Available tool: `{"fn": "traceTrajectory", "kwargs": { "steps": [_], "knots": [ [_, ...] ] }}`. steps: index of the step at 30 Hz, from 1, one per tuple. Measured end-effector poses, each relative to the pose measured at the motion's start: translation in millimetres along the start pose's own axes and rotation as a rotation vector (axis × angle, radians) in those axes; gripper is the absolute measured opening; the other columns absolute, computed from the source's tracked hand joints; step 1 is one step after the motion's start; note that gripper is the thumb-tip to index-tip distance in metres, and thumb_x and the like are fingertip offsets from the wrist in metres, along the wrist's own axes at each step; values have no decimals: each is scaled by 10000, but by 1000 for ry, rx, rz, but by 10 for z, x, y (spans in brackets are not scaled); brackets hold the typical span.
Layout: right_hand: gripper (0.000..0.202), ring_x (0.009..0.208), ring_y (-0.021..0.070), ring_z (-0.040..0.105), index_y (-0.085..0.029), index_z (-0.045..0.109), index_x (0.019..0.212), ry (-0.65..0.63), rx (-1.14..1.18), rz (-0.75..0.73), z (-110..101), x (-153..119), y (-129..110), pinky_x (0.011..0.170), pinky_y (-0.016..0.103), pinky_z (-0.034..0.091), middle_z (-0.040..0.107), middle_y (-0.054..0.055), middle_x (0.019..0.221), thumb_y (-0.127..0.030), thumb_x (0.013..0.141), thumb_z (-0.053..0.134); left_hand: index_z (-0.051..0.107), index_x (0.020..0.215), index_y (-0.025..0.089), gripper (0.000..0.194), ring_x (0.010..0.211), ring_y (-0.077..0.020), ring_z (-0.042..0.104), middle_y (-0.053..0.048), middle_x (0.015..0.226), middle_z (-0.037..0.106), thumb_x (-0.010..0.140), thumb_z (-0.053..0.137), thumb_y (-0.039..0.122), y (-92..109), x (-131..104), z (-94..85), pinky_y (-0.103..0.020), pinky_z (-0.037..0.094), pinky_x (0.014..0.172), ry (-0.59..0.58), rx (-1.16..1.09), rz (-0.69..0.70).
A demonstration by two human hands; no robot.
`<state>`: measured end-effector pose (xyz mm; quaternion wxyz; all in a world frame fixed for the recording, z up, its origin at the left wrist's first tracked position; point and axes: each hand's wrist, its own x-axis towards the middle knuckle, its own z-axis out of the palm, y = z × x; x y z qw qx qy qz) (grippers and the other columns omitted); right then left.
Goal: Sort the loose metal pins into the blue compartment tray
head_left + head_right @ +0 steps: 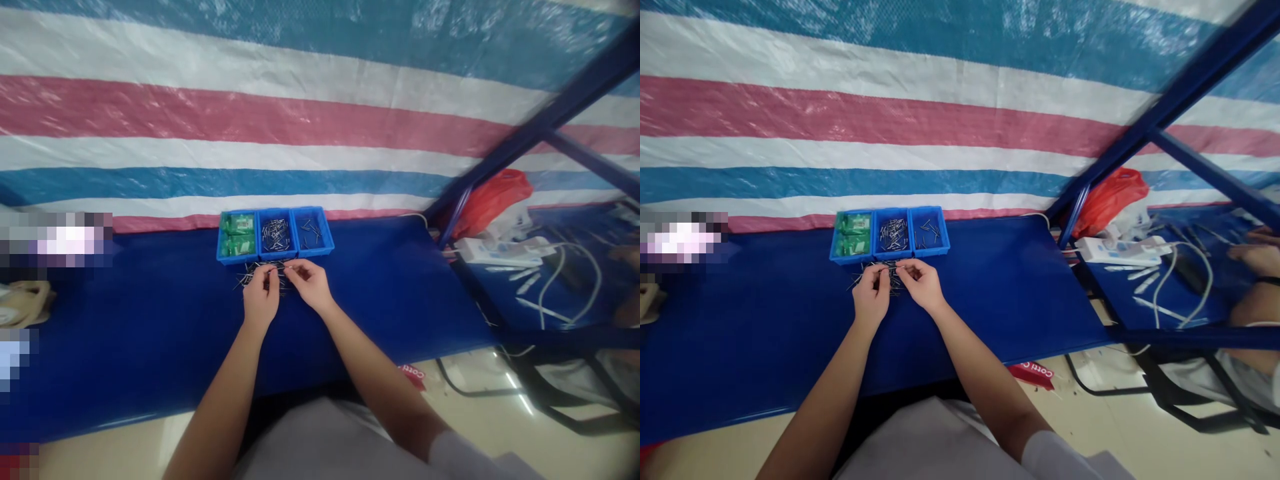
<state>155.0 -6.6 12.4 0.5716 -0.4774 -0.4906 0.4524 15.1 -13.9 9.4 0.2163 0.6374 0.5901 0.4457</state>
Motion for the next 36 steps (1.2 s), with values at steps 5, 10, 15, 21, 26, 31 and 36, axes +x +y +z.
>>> {"fn": "traceTrajectory", "kwargs": {
  "steps": [5, 10, 15, 21, 26, 31, 36],
  "knots": [
    [216, 704, 149, 657, -195, 732, 946, -14, 21, -14, 2, 0, 14, 685, 284, 545, 718, 37, 819, -354, 800, 728, 638, 1065, 208, 244, 675, -118, 651, 1, 769, 694, 935, 519, 377, -5, 1, 1, -224, 482, 682, 0, 1, 11],
    [221, 750, 166, 678, -201, 725, 970, -40, -24, -29, 5, -10, -1, 717, 300, 561, 729, 48, 855, -353, 809, 717, 636, 1012, 198, 224, 672, -118, 647, -1, 754, 688, 941, 506, 366, -5, 2, 0, -221, 468, 671, 1, 32, 33],
    [169, 773, 175, 684, -214, 734, 954, -88, -126, -110, 10, -29, -27, 721, 314, 561, 733, 60, 918, -326, 837, 685, 645, 892, 195, 228, 669, -120, 638, 2, 717, 675, 943, 504, 367, -2, 4, -16, -222, 463, 677, -21, 56, 66],
    [161, 797, 169, 690, -219, 660, 979, -116, -121, -86, 4, -34, -23, 765, 309, 542, 733, 31, 901, -350, 894, 620, 666, 964, 207, 205, 707, -121, 642, -12, 821, 705, 926, 528, 353, 31, -1, -18, -227, 482, 698, -28, 6, 110],
    [228, 531, 121, 561, -239, 516, 998, -151, -42, 11, -26, -31, 17, 553, 252, 442, 633, -41, 657, -454, 935, 561, 671, 1051, 231, 218, 581, -101, 582, 44, 637, 618, 874, 617, 346, 18, -1, 29, -215, 467, 638, -89, -15, 123],
    [241, 656, 136, 620, -228, 544, 957, -177, 33, -5, -11, -30, 30, 648, 263, 480, 666, -11, 735, -452, 905, 616, 671, 1065, 226, 222, 660, -113, 622, 12, 742, 673, 913, 567, 349, 2, 3, 27, -230, 480, 696, -71, -7, 132],
    [255, 792, 161, 655, -211, 630, 918, -76, 1, -37, 5, -9, 14, 725, 280, 519, 693, 38, 877, -460, 869, 651, 659, 1066, 221, 247, 733, -133, 660, -18, 835, 710, 947, 505, 372, 17, 1, 2, -244, 492, 743, -73, 4, 96]
  ]
}}
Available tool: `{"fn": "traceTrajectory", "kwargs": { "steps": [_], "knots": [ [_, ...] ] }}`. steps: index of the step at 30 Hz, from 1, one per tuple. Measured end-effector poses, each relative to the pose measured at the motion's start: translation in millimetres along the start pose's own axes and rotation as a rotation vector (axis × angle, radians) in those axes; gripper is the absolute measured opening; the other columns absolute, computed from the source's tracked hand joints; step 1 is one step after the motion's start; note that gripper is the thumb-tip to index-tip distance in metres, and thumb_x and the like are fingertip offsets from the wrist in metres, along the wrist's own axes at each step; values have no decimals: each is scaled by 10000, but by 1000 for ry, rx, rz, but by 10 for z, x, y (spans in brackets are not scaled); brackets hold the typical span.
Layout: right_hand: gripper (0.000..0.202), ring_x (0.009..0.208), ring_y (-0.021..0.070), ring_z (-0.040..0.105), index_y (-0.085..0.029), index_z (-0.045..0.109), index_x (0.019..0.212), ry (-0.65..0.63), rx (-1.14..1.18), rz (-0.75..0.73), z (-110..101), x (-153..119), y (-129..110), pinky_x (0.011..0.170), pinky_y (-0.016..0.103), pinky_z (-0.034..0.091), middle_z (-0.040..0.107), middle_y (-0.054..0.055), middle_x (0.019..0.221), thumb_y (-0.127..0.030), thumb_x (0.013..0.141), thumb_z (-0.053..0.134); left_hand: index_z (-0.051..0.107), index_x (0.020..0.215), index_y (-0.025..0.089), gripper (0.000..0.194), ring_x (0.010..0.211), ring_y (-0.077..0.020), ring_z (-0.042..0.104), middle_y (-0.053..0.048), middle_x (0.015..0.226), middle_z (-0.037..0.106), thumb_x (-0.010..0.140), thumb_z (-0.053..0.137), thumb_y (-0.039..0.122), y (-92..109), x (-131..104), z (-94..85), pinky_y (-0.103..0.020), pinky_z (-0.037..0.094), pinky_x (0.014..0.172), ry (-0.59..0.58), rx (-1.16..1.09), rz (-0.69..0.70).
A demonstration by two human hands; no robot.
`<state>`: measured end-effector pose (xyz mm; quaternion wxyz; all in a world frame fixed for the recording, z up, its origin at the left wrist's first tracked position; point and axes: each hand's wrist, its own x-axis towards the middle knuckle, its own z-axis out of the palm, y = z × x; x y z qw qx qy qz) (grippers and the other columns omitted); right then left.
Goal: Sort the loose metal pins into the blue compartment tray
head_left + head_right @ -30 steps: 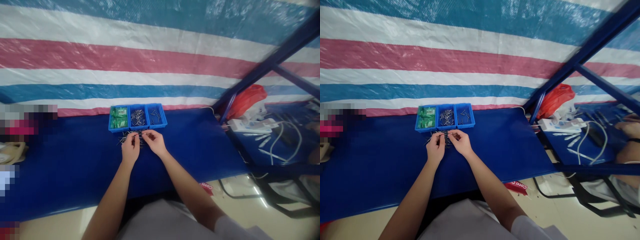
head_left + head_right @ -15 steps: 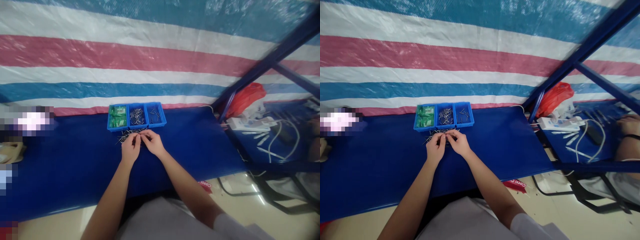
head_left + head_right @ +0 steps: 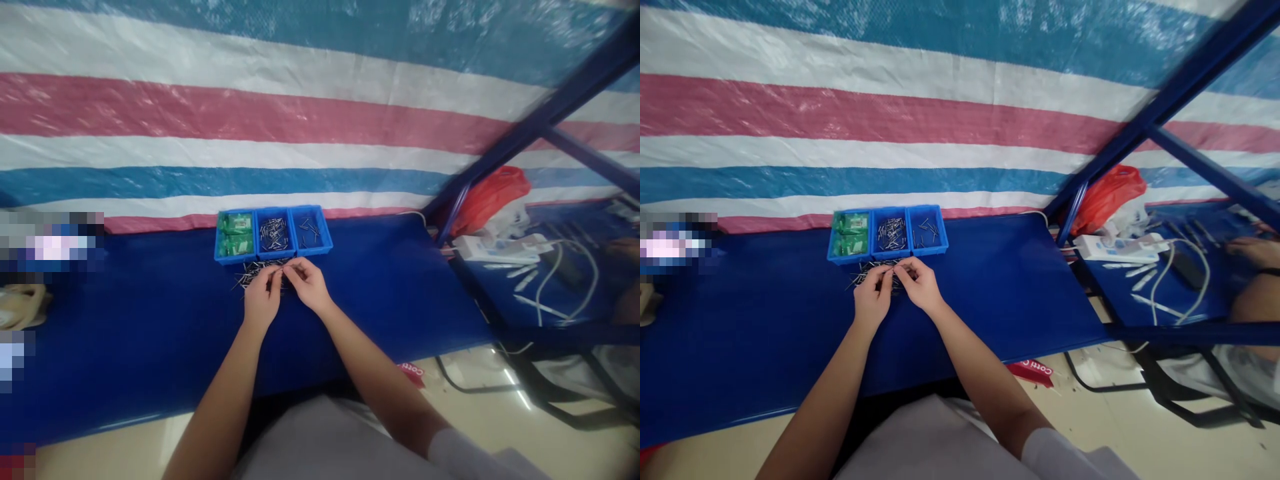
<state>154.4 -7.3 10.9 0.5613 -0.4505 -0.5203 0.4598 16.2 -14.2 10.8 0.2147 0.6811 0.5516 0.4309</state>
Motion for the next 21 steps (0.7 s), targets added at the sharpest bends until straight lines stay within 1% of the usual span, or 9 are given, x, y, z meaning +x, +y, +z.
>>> {"fn": "traceTrajectory", "kwargs": {
  "steps": [3, 7, 11, 15, 21],
  "knots": [
    [303, 729, 161, 644, -204, 657, 877, 21, -38, 38, -3, 3, -17, 686, 283, 528, 695, 40, 826, -505, 844, 662, 657, 1019, 211, 264, 711, -141, 662, -13, 768, 698, 962, 470, 389, -17, -3, -1, -248, 487, 726, -8, 9, -23],
    [364, 642, 146, 619, -195, 659, 785, -4, -60, 86, -3, -6, -49, 639, 273, 519, 676, 21, 707, -556, 831, 655, 655, 916, 203, 280, 666, -134, 647, -1, 694, 673, 967, 453, 391, -22, -6, -12, -239, 474, 691, 5, 19, -40],
    [423, 612, 139, 605, -192, 652, 691, -6, -70, 86, -1, -10, -83, 637, 268, 515, 643, 9, 642, -584, 848, 620, 655, 957, 203, 257, 689, -132, 656, -7, 749, 694, 948, 491, 401, 14, -11, -24, -238, 485, 701, 25, -12, -47],
    [443, 575, 135, 599, -185, 668, 669, -3, -52, 98, -5, -5, -87, 609, 265, 507, 630, 7, 604, -584, 855, 618, 647, 1018, 206, 254, 689, -125, 660, -7, 793, 705, 941, 506, 403, 26, -14, -21, -235, 492, 699, 21, -54, -57],
    [461, 580, 148, 619, -191, 671, 637, 0, -75, 99, -5, -5, -87, 608, 277, 518, 657, 22, 615, -589, 861, 605, 637, 922, 205, 244, 655, -125, 643, 2, 719, 682, 953, 485, 393, -1, -13, -21, -234, 470, 674, 2, 10, -28]
  ]
}}
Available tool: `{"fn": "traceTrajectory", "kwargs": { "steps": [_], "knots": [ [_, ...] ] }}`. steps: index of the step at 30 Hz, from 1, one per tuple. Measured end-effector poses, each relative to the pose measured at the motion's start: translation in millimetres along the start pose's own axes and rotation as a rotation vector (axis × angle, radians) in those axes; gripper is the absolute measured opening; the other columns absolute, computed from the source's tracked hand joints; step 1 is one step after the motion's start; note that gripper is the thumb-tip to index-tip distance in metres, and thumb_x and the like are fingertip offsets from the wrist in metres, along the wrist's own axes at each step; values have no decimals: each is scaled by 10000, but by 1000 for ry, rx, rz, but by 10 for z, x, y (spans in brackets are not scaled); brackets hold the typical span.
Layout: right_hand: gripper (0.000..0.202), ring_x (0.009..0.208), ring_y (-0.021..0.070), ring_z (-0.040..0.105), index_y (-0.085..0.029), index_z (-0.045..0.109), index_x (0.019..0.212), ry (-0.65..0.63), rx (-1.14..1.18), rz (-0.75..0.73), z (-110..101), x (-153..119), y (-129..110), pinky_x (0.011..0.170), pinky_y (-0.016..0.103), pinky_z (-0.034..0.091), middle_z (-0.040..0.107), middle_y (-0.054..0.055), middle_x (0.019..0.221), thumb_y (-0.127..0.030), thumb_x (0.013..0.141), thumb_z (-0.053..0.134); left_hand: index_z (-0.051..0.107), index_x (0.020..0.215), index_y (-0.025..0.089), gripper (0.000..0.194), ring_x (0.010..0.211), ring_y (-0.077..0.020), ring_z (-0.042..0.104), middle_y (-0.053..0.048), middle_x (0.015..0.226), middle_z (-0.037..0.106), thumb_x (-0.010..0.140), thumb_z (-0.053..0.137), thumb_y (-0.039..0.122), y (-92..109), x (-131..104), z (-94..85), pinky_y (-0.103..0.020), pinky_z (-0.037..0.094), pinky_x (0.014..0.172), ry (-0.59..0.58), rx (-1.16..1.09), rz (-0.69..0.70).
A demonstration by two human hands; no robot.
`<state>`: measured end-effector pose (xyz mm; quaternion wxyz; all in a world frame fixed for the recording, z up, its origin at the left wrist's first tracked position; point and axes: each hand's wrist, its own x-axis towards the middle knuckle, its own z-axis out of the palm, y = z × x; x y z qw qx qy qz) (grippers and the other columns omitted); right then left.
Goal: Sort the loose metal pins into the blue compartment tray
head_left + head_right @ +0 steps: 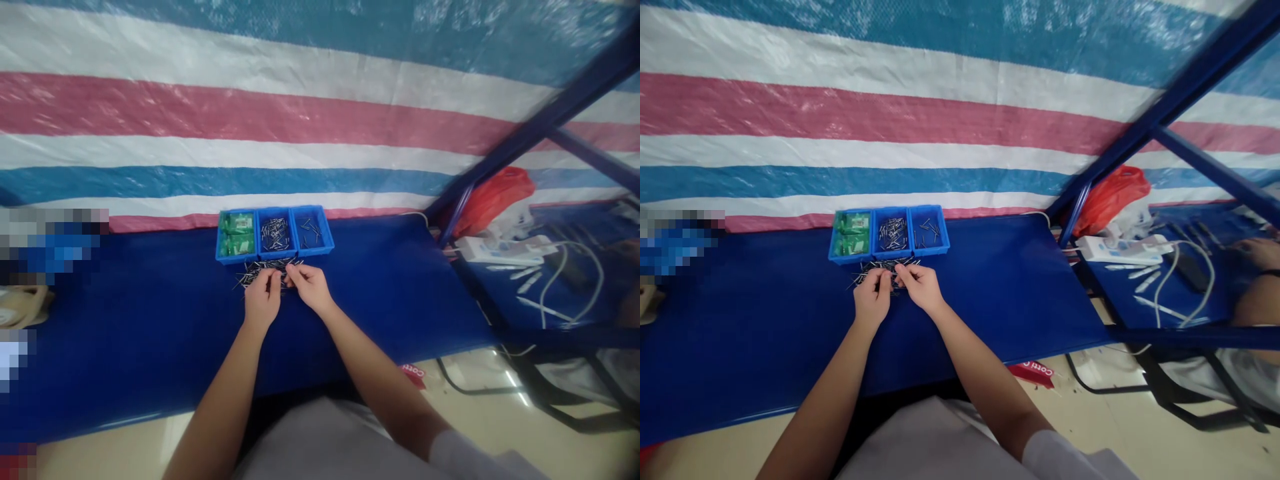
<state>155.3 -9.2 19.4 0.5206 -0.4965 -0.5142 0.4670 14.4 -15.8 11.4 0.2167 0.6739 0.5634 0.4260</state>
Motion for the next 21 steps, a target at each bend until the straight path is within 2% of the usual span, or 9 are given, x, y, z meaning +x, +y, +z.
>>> {"fn": "traceTrajectory", "kwargs": {
  "steps": [7, 12, 16, 21],
  "knots": [
    [306, 678, 157, 642, -198, 708, 838, 34, 43, -52, 7, 5, 23, 668, 291, 543, 707, 40, 774, -504, 822, 688, 621, 889, 209, 263, 616, -124, 619, 8, 654, 645, 974, 445, 386, -1, 6, -2, -234, 457, 654, 7, 1, -5],
    [243, 777, 176, 682, -212, 731, 925, -4, 64, -78, 16, -2, 40, 736, 312, 562, 738, 50, 885, -417, 795, 733, 629, 900, 209, 271, 605, -127, 617, 5, 652, 647, 972, 448, 398, -14, 7, 4, -237, 454, 640, 27, -3, -34],
    [190, 807, 181, 690, -216, 741, 906, -12, 37, -102, 23, -10, 20, 756, 317, 561, 742, 53, 910, -380, 812, 722, 637, 913, 208, 273, 611, -126, 621, 4, 662, 651, 966, 459, 408, -14, 6, 4, -236, 461, 648, 39, -18, -47],
    [224, 822, 197, 674, -216, 743, 832, -3, -34, -134, 0, 1, -8, 772, 330, 548, 735, 57, 869, -433, 841, 686, 641, 959, 208, 275, 655, -133, 642, -1, 705, 674, 957, 471, 424, -7, 6, 1, -241, 479, 688, 46, -15, -44]
  ]
}}
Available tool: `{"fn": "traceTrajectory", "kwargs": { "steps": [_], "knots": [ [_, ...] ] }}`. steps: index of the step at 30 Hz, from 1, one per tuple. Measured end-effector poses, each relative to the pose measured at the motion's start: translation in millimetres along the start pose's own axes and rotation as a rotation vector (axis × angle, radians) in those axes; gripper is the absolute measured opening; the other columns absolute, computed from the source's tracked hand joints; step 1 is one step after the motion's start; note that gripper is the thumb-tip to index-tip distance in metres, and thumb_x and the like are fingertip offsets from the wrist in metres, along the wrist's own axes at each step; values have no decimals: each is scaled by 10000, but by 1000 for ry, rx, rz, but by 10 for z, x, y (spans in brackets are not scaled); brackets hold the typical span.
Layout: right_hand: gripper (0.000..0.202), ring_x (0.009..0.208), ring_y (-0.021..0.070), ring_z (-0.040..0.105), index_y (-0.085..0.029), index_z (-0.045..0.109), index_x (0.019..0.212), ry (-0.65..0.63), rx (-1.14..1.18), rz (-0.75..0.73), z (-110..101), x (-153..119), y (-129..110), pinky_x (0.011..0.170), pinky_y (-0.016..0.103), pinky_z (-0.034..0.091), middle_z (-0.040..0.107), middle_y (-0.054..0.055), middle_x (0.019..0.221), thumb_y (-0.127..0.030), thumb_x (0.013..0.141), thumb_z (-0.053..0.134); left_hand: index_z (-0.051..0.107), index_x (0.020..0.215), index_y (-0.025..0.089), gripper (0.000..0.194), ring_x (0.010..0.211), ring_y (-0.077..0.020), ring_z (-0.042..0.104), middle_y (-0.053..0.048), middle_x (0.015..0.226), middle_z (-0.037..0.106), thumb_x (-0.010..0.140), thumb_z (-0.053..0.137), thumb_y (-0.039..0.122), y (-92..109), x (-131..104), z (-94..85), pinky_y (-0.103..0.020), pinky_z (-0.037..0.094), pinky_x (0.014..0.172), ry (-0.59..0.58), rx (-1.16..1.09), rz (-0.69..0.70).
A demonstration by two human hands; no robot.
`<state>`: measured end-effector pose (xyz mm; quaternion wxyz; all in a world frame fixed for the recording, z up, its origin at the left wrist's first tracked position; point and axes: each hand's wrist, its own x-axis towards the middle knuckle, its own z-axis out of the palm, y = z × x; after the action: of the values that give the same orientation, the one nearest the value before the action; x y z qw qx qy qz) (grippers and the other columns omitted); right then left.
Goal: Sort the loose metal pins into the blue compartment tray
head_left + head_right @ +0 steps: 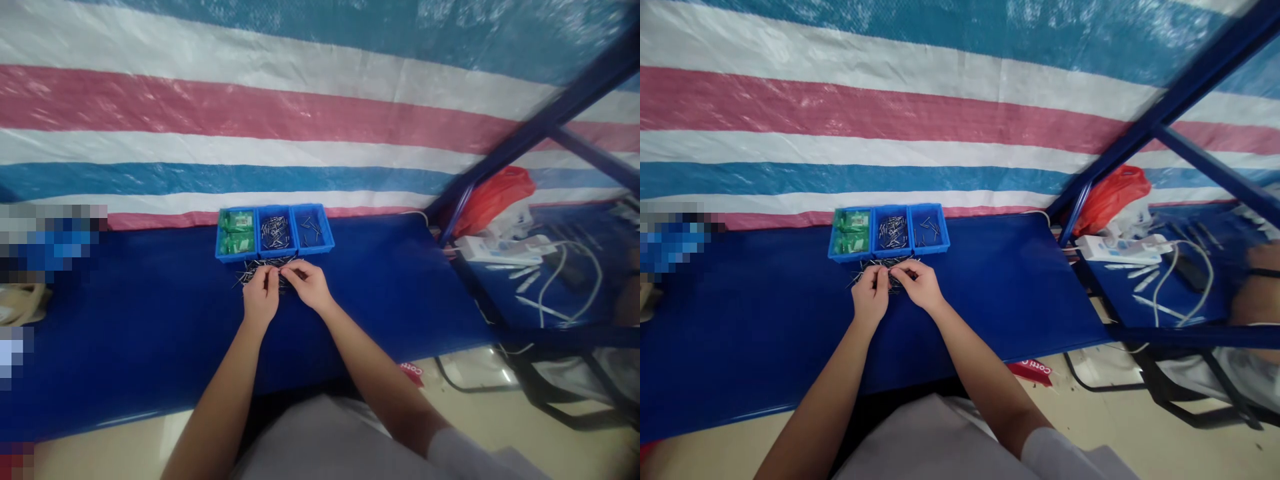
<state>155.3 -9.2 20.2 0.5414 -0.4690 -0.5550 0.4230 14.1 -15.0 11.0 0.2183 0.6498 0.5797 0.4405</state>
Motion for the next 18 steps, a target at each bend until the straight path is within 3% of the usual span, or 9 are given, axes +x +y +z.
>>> {"fn": "traceTrajectory", "kwargs": {
  "steps": [18],
  "knots": [
    [383, 729, 186, 679, -206, 720, 712, -24, -5, 40, -13, -7, -26, 722, 314, 533, 722, 37, 745, -519, 895, 595, 634, 1112, 220, 286, 681, -123, 668, -5, 783, 701, 943, 506, 412, 20, -9, 6, -236, 505, 694, 2, -57, -11]
  ]
}}
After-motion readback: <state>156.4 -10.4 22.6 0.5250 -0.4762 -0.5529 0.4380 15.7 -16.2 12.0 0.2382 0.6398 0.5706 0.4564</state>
